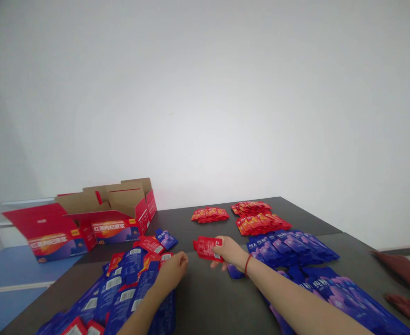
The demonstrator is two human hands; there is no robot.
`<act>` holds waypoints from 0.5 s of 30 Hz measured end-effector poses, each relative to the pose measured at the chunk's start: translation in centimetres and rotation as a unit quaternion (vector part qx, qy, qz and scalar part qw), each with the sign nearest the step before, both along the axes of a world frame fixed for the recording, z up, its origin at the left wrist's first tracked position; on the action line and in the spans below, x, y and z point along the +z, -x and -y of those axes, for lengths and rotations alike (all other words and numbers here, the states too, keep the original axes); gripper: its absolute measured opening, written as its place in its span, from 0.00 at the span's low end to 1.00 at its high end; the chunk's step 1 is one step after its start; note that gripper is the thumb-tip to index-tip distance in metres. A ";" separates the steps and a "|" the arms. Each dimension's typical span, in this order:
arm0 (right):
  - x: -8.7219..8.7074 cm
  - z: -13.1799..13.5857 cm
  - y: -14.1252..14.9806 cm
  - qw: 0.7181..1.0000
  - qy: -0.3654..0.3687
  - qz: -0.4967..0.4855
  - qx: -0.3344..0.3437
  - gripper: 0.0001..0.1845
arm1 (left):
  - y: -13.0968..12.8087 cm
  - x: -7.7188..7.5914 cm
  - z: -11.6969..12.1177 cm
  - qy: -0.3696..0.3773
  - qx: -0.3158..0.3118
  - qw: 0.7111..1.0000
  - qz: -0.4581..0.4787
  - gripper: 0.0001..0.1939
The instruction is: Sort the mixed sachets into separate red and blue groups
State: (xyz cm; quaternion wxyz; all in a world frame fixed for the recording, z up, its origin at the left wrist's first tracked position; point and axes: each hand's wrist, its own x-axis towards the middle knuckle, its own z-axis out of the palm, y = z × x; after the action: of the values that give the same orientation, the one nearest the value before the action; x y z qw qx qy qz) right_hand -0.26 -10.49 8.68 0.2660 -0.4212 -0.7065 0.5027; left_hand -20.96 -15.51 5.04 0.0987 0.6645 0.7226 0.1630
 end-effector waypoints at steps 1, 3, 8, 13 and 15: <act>-0.1 -0.5 0.1 0.999 -0.022 0.033 -0.005 0.09 | -0.7 -0.2 0.3 0.003 -0.001 1.000 -0.011 0.11; -0.1 -1.9 0.3 0.986 -0.101 0.131 -0.019 0.10 | -1.9 -0.6 0.9 0.018 -0.006 0.999 -0.038 0.11; 1.4 -7.6 0.5 0.918 -0.257 0.293 -0.073 0.13 | -3.4 -2.0 1.4 0.044 -0.025 0.991 -0.128 0.23; 2.1 -14.6 1.5 0.853 -0.312 0.405 -0.107 0.14 | -3.9 -3.6 0.4 0.053 -0.002 0.986 -0.157 0.24; 1.7 -17.0 2.2 0.834 -0.318 0.437 -0.108 0.15 | -4.0 -4.3 -0.3 0.065 0.016 0.987 -0.149 0.23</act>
State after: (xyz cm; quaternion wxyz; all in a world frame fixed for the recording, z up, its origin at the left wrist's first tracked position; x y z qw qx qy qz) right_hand -2.49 6.50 10.42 0.1014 -0.5629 -0.8201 -0.0179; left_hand -16.95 -15.18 0.76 0.0306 0.6622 0.7485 0.0163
